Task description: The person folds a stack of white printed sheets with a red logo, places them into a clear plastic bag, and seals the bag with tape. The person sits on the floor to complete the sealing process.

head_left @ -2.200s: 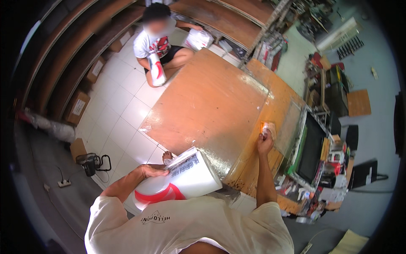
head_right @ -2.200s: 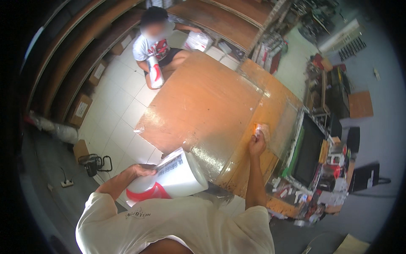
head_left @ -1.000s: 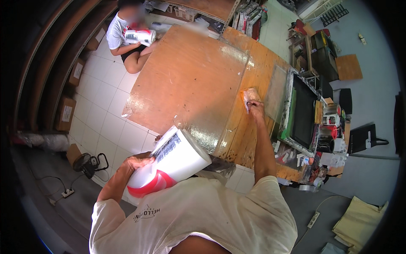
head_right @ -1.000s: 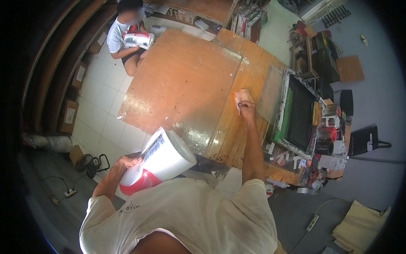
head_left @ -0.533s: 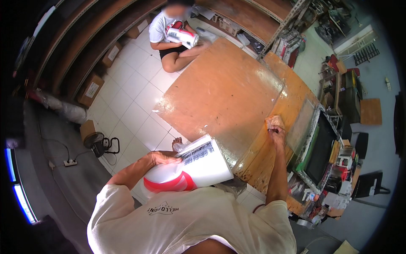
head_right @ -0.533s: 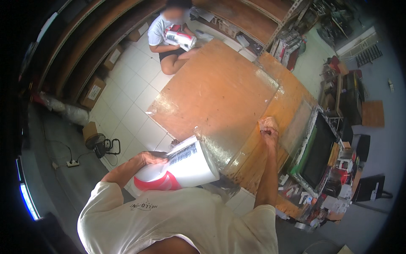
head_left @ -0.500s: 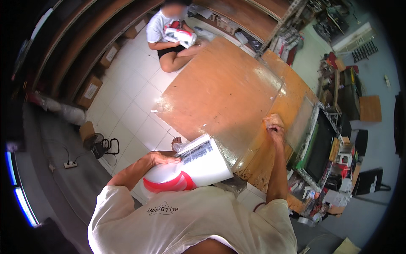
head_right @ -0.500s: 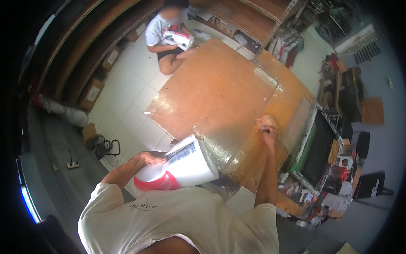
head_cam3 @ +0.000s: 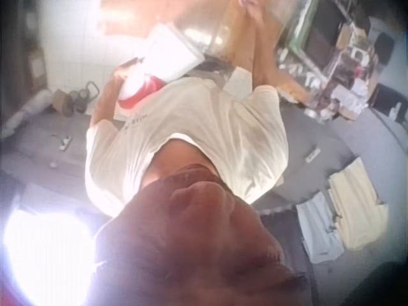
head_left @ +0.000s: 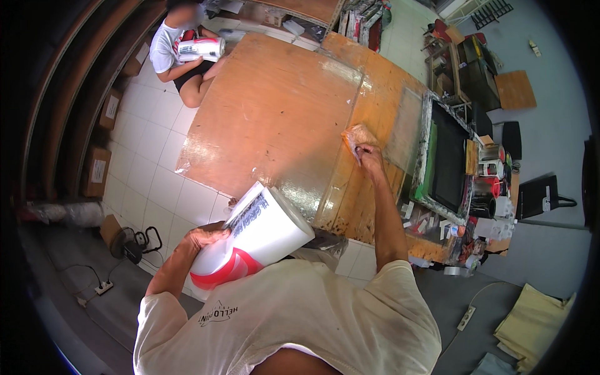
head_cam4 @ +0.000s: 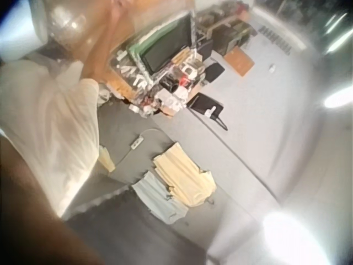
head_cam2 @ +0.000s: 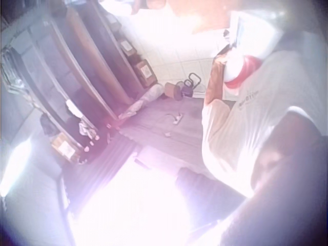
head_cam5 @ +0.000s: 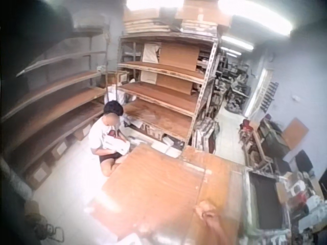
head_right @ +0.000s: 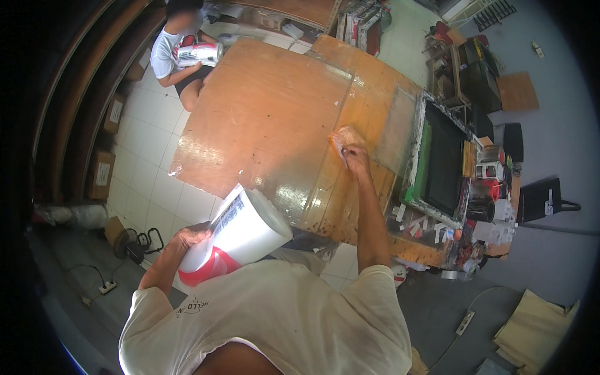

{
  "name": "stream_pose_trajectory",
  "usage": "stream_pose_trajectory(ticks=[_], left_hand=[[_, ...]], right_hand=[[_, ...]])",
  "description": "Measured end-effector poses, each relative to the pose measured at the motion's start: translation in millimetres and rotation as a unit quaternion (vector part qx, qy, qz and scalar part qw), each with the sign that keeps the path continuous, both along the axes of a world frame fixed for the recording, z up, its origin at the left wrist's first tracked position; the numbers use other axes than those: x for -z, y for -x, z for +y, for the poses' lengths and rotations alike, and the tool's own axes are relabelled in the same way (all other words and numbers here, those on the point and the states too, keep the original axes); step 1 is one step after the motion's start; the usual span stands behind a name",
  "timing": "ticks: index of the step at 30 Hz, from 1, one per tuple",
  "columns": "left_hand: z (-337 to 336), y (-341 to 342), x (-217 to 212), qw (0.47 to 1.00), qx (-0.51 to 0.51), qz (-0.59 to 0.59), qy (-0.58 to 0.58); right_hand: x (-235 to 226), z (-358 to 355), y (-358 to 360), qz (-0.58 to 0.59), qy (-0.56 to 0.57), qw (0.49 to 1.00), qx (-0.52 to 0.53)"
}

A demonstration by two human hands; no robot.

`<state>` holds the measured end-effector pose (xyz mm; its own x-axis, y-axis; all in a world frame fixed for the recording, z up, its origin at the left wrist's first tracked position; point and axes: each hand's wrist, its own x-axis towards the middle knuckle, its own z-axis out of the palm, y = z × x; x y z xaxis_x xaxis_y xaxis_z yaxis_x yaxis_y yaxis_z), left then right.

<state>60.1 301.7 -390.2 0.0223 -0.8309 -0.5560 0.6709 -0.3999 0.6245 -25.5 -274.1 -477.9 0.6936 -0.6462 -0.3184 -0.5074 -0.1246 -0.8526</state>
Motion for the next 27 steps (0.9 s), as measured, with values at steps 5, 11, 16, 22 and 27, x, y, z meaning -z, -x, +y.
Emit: stream_pose_trajectory(ticks=[5,11,16,22,27], left_hand=[[0.5,8.9,27.7,1.0,0.01,-0.011,-0.022],[9.3,23.5,52.6,0.998,0.016,-0.039,-0.052],[-5.3,37.6,51.5,0.998,-0.04,-0.029,-0.049],[-19.4,41.6,37.3,0.998,-0.026,-0.017,-0.048],[-17.6,58.6,49.6,0.989,-0.086,0.013,-0.122]], right_hand=[[-4.9,5.6,1.3,-0.002,0.031,0.999,-0.039],[-14.6,28.6,0.5,0.037,0.09,0.994,-0.057],[-9.0,22.6,14.0,-0.008,0.12,0.988,-0.091],[-25.5,23.8,22.5,-0.033,0.185,0.97,-0.152],[-28.6,17.3,22.3,-0.032,0.171,0.972,-0.156]])
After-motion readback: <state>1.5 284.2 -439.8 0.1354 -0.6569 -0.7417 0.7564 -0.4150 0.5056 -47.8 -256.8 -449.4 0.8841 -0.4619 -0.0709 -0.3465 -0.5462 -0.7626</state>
